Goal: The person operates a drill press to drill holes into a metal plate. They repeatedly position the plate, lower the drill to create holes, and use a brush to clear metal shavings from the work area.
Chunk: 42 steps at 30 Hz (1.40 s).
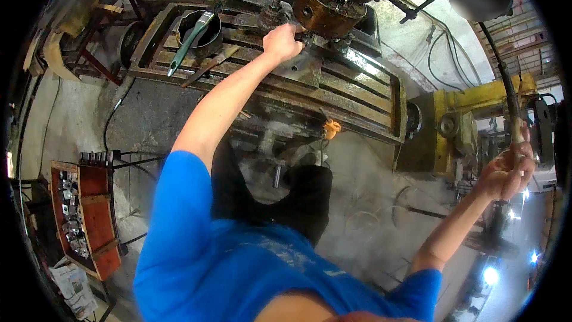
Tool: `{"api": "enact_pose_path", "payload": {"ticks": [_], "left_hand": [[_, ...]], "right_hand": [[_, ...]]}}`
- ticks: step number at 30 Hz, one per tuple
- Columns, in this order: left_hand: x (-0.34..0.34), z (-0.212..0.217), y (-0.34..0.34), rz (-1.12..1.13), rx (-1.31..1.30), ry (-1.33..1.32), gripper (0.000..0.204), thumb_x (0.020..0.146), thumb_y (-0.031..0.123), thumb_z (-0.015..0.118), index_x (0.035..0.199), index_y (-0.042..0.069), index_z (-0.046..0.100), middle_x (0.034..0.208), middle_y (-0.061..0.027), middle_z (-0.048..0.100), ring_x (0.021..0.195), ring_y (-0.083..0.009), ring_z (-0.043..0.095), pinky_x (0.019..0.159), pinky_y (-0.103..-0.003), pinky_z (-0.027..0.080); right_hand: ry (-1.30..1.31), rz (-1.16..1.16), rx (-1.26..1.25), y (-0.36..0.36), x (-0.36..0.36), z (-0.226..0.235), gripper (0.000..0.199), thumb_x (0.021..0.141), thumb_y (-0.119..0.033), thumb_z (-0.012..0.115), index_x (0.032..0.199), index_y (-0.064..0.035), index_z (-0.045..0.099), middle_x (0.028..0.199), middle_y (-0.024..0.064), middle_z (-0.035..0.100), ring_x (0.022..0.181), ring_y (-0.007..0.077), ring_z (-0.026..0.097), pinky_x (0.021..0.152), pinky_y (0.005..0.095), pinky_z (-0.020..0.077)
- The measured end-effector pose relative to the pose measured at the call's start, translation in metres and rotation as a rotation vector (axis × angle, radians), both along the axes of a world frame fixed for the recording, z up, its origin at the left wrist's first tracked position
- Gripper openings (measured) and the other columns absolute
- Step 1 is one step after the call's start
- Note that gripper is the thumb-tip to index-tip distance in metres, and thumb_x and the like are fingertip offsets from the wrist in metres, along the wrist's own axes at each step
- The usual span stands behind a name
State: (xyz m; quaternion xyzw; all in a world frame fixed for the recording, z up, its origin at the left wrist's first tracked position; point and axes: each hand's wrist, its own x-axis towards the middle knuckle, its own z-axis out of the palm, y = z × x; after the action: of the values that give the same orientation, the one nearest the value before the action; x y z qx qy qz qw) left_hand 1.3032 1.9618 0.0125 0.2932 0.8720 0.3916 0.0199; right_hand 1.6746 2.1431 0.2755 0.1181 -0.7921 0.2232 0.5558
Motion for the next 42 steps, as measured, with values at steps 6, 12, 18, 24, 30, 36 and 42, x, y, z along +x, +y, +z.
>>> {"api": "enact_pose_path", "payload": {"ticks": [6, 12, 18, 24, 30, 36, 42], "left_hand": [[0.001, 0.002, -0.002, 0.002, -0.010, -0.021, 0.039, 0.066, 0.025, 0.066, 0.105, 0.024, 0.064, 0.091, -0.0111, 0.065, 0.086, -0.0278, 0.061, 0.074, -0.039, 0.049], [0.001, 0.000, -0.003, -0.013, 0.072, 0.018, 0.040, 0.064, 0.027, 0.071, 0.102, 0.015, 0.064, 0.086, -0.0151, 0.064, 0.082, -0.0302, 0.062, 0.072, -0.039, 0.048], [0.005, 0.005, -0.006, -0.008, 0.074, -0.003, 0.042, 0.064, 0.028, 0.071, 0.104, 0.014, 0.064, 0.088, -0.0151, 0.064, 0.085, -0.0303, 0.061, 0.074, -0.039, 0.048], [0.003, 0.005, -0.005, -0.018, 0.037, -0.003, 0.041, 0.065, 0.028, 0.070, 0.104, 0.017, 0.064, 0.087, -0.0139, 0.065, 0.085, -0.0292, 0.062, 0.073, -0.039, 0.048], [0.007, 0.002, 0.001, 0.053, -0.060, 0.061, 0.037, 0.067, 0.029, 0.070, 0.103, 0.022, 0.064, 0.084, -0.0120, 0.065, 0.082, -0.0276, 0.062, 0.070, -0.038, 0.049], [0.001, 0.002, -0.004, 0.022, 0.019, 0.055, 0.041, 0.065, 0.027, 0.071, 0.104, 0.016, 0.064, 0.082, -0.0130, 0.065, 0.080, -0.0287, 0.062, 0.069, -0.039, 0.048], [-0.005, 0.000, -0.005, -0.070, 0.083, 0.007, 0.048, 0.066, 0.023, 0.070, 0.109, 0.006, 0.060, 0.068, -0.0134, 0.063, 0.064, -0.0239, 0.062, 0.060, -0.036, 0.048]], "right_hand": [[0.061, -0.011, -0.083, -0.009, -0.003, -0.026, 0.010, 0.074, -0.020, 0.047, 0.074, -0.0107, 0.043, 0.091, 0.0105, 0.052, 0.112, 0.0446, 0.044, 0.102, 0.0563, 0.0208], [0.042, 0.017, -0.061, -0.009, -0.001, -0.012, 0.005, 0.072, -0.015, 0.047, 0.074, -0.0099, 0.045, 0.094, 0.0117, 0.053, 0.114, 0.0449, 0.042, 0.102, 0.0553, 0.0222], [0.054, -0.064, -0.103, -0.009, -0.002, -0.001, 0.009, 0.074, -0.017, 0.049, 0.072, -0.0094, 0.045, 0.091, 0.0114, 0.055, 0.112, 0.0458, 0.044, 0.100, 0.0546, 0.0261], [0.125, -0.097, -0.166, -0.011, -0.003, -0.028, 0.011, 0.076, -0.017, 0.049, 0.071, -0.0091, 0.043, 0.091, 0.0113, 0.054, 0.112, 0.0449, 0.044, 0.102, 0.0542, 0.0230], [0.051, -0.061, -0.123, -0.016, 0.000, -0.024, 0.005, 0.072, -0.012, 0.047, 0.073, -0.0083, 0.044, 0.090, 0.0115, 0.053, 0.113, 0.0436, 0.043, 0.102, 0.0558, 0.0208], [0.085, -0.017, -0.125, -0.015, -0.002, -0.047, 0.002, 0.071, -0.008, 0.049, 0.072, -0.0083, 0.047, 0.096, 0.0111, 0.055, 0.117, 0.0412, 0.041, 0.103, 0.0499, 0.0266], [0.133, 0.007, -0.136, -0.020, -0.012, -0.039, 0.005, 0.068, -0.005, 0.044, 0.073, -0.0072, 0.044, 0.090, 0.0114, 0.054, 0.113, 0.0446, 0.042, 0.103, 0.0569, 0.0190]]}}
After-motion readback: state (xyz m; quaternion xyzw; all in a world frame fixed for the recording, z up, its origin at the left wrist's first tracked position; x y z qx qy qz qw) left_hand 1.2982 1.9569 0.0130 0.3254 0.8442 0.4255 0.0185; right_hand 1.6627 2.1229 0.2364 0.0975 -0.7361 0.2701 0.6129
